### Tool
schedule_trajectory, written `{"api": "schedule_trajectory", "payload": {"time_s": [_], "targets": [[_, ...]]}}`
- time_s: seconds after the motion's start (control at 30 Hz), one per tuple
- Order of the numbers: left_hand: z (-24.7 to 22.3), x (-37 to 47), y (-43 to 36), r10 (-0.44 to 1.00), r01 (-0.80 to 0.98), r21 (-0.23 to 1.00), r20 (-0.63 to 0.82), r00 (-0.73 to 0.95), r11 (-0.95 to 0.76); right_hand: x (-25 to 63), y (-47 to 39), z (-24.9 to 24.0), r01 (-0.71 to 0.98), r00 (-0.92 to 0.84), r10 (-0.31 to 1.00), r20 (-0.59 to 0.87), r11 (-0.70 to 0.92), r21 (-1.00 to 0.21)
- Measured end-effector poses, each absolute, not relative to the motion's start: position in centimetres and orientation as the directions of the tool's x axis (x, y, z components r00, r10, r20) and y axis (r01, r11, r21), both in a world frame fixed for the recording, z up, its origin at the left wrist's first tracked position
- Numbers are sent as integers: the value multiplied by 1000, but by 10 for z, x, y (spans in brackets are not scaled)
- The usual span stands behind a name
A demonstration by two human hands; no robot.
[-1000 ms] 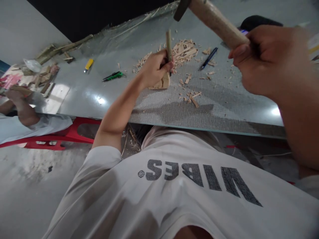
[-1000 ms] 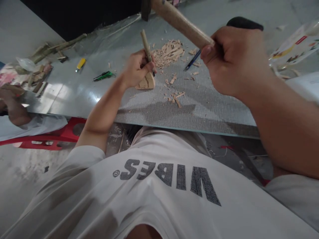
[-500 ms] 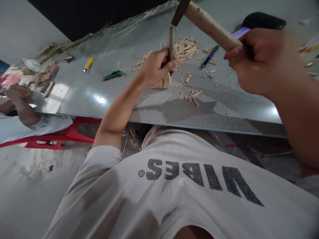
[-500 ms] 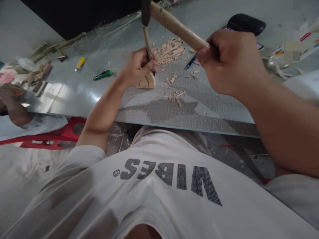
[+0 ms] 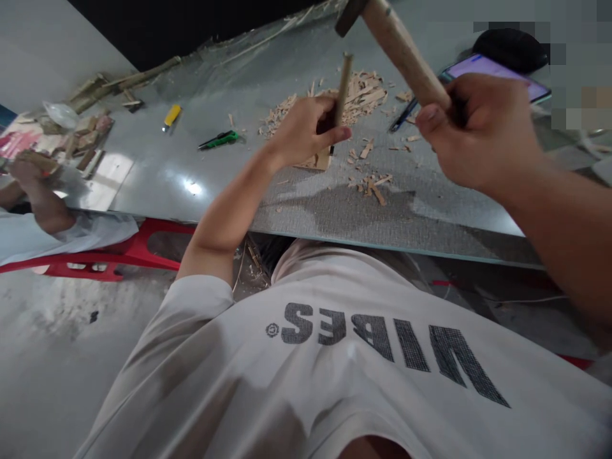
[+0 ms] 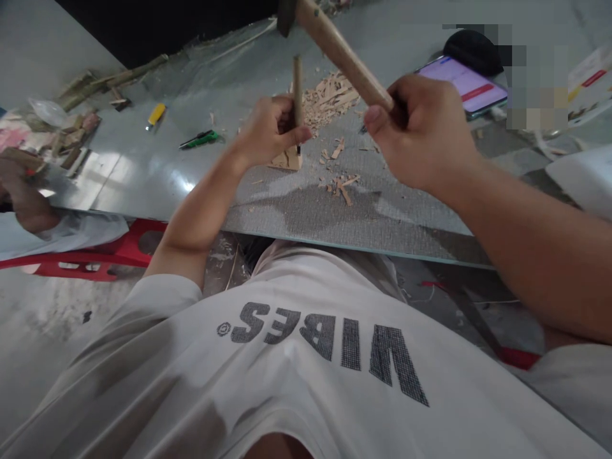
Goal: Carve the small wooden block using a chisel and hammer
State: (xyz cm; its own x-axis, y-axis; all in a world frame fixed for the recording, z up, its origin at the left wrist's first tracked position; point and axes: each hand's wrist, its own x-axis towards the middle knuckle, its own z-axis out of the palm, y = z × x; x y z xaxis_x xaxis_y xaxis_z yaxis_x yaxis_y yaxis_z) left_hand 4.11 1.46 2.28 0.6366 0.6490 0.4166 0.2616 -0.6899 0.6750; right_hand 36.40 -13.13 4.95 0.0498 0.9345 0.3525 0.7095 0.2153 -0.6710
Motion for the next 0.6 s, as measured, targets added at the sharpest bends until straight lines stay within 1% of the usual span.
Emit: {"api": "schedule_trajectory", "payload": {"time_s": [0.1,0.2,0.33,0.4,0.47,0.53,0.6], "targets": [[22,43,14,652,277,668,411,637,-691,337,-122,68,672,36,930,367,249,-698],[23,44,14,649,284,660,408,642,-696,297,-110,98,593,93,926,366,243,-768],[28,46,9,656,327,626,412,632,-708,253,-99,123,589,111,925,362,232,-774],[32,48,4,664,353,608,415,622,-711,247,-98,122,618,81,935,346,225,-753],[35,49,-2,664,353,610,410,625,-709,251,-97,116,635,51,932,360,248,-731],[37,48,-3,654,316,638,402,641,-702,262,-94,105,600,14,914,406,317,-734],[36,45,0,638,278,664,388,665,-694,275,-86,95,510,-24,877,480,424,-748]]}}
